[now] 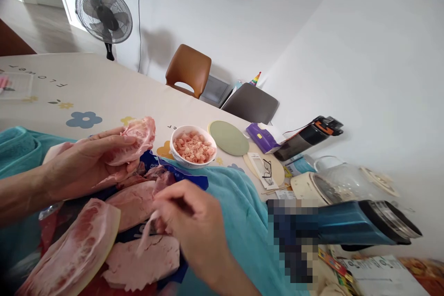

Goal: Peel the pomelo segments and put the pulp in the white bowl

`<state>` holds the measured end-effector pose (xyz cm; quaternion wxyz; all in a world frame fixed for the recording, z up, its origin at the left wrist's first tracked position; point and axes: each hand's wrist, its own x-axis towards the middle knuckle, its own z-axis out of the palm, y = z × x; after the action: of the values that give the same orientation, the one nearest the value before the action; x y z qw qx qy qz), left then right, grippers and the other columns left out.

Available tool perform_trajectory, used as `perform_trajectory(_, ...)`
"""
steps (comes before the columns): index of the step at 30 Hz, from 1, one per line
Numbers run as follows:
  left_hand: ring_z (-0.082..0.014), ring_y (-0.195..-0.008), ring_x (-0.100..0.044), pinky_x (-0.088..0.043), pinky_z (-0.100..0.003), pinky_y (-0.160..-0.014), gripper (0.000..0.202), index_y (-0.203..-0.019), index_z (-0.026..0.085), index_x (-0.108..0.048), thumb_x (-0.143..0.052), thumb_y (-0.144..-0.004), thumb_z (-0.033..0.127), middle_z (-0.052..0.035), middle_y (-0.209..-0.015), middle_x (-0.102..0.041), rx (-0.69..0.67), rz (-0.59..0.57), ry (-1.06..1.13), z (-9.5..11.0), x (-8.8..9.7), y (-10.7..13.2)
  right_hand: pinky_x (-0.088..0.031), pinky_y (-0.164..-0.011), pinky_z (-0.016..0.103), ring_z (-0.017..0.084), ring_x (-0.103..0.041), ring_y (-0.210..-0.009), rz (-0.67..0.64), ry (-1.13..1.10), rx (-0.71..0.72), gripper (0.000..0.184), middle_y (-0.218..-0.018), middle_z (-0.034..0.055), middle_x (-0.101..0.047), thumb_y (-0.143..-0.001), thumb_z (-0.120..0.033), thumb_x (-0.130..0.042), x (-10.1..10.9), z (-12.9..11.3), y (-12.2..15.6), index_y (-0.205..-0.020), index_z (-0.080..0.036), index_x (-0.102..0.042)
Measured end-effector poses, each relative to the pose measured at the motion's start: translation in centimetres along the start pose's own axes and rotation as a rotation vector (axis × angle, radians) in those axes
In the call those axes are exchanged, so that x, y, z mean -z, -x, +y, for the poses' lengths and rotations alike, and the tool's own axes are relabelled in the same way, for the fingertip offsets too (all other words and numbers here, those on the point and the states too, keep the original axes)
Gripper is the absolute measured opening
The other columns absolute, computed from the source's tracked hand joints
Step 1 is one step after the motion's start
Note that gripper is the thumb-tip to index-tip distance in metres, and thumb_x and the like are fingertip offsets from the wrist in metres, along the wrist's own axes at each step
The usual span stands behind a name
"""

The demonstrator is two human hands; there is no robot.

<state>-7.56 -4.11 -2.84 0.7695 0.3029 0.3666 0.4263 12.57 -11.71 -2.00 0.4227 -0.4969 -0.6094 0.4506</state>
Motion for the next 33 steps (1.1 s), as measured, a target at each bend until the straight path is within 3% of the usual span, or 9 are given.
perform_trajectory(3,-0.0091,-0.058,-0.055,-0.037,-0.019,-0.046,0.020,-0.086,0.022,-0.058,-0.071,-0.080,0.035,0.0032,-0.068,-0.058,0.007,-0.046,-0.057,-0.2,0.0,0.0,-0.051,-0.048,0.022,0.010,-0.060,-0.047,0.129,-0.203,-0.126,0.005,-0.057,-0.0039,-0.065,-0.080,-0.024,-0.069,1.0,0.6,-0.9,-0.074,-0.023,-0.068)
perform_trajectory(11,-0.0095,-0.056,-0.055,-0.042,-0.019,-0.044,0.019,-0.084,0.023,-0.060,-0.074,-0.076,0.033,0.0041,-0.069,-0.056,-0.037,-0.038,-0.059,-0.6,0.4,-0.6,-0.057,-0.054,0.024,0.012,-0.065,-0.055,0.139,-0.363,-0.232,0.012,-0.065,-0.0010,-0.069,-0.077,-0.029,-0.075,0.9,0.7,-1.5,-0.074,-0.018,-0.068)
perform_trajectory(15,-0.0092,-0.057,-0.056,-0.042,-0.019,-0.045,0.019,-0.084,0.023,-0.061,-0.074,-0.077,0.034,0.0031,-0.069,-0.057,-0.024,-0.038,-0.066,-0.7,0.5,-0.6,-0.061,-0.059,0.028,0.018,-0.072,-0.065,0.147,-0.372,-0.277,0.020,-0.072,0.0022,-0.072,-0.075,-0.035,-0.076,0.9,0.3,-1.4,-0.074,-0.018,-0.066)
perform_trajectory(21,-0.0109,-0.060,-0.060,-0.044,-0.019,-0.048,0.021,-0.088,0.023,-0.062,-0.074,-0.076,0.035,-0.0003,-0.074,-0.062,-0.009,-0.016,-0.071,-0.9,0.7,-0.9,-0.060,-0.052,0.029,0.020,-0.073,-0.068,0.137,-0.265,-0.287,0.023,-0.083,0.0045,-0.074,-0.078,-0.042,-0.072,1.3,0.3,-1.3,-0.078,-0.020,-0.066)
perform_trajectory(23,-0.0119,-0.060,-0.060,-0.043,-0.020,-0.047,0.021,-0.087,0.022,-0.062,-0.074,-0.076,0.035,-0.0004,-0.072,-0.061,-0.008,-0.015,-0.076,-0.8,0.6,-0.8,-0.059,-0.049,0.027,0.020,-0.073,-0.067,0.118,-0.157,-0.254,0.022,-0.089,0.0046,-0.075,-0.080,-0.042,-0.069,1.3,0.2,-1.0,-0.082,-0.021,-0.068)
perform_trajectory(26,-0.0124,-0.059,-0.059,-0.041,-0.020,-0.046,0.021,-0.087,0.023,-0.062,-0.074,-0.076,0.036,0.0008,-0.069,-0.060,-0.011,-0.033,-0.084,-0.8,0.5,-0.7,-0.054,-0.046,0.021,0.015,-0.070,-0.059,0.065,0.127,-0.149,0.012,-0.074,0.0003,-0.073,-0.085,-0.033,-0.064,1.0,-0.1,-0.3,-0.085,-0.023,-0.071)
perform_trajectory(29,-0.0119,-0.054,-0.057,-0.040,-0.021,-0.045,0.019,-0.084,0.024,-0.061,-0.072,-0.078,0.038,0.0022,-0.063,-0.058,-0.005,-0.054,-0.102,-0.7,0.4,-0.5,-0.051,-0.047,0.020,0.011,-0.066,-0.053,0.069,0.393,0.054,0.012,-0.075,-0.0016,-0.074,-0.089,-0.024,-0.058,0.3,-0.3,0.7,-0.089,-0.025,-0.070)
perform_trajectory(31,-0.0118,-0.055,-0.058,-0.040,-0.021,-0.045,0.019,-0.084,0.024,-0.062,-0.074,-0.076,0.037,0.0023,-0.065,-0.059,0.000,-0.039,-0.094,-0.7,0.5,-0.5,-0.053,-0.054,0.021,0.012,-0.069,-0.061,0.064,0.548,0.213,0.014,-0.089,0.0001,-0.076,-0.091,-0.021,-0.055,-0.1,-0.2,1.2,-0.093,-0.025,-0.069)
perform_trajectory(33,-0.0111,-0.058,-0.059,-0.042,-0.020,-0.047,0.020,-0.086,0.025,-0.063,-0.077,-0.074,0.033,0.0023,-0.071,-0.061,-0.008,-0.008,-0.062,-0.5,0.4,-0.5,-0.053,-0.057,0.023,0.013,-0.070,-0.065,-0.004,0.718,0.329,0.016,-0.084,0.0004,-0.076,-0.093,-0.018,-0.052,-0.4,0.1,1.5,-0.090,-0.024,-0.067)
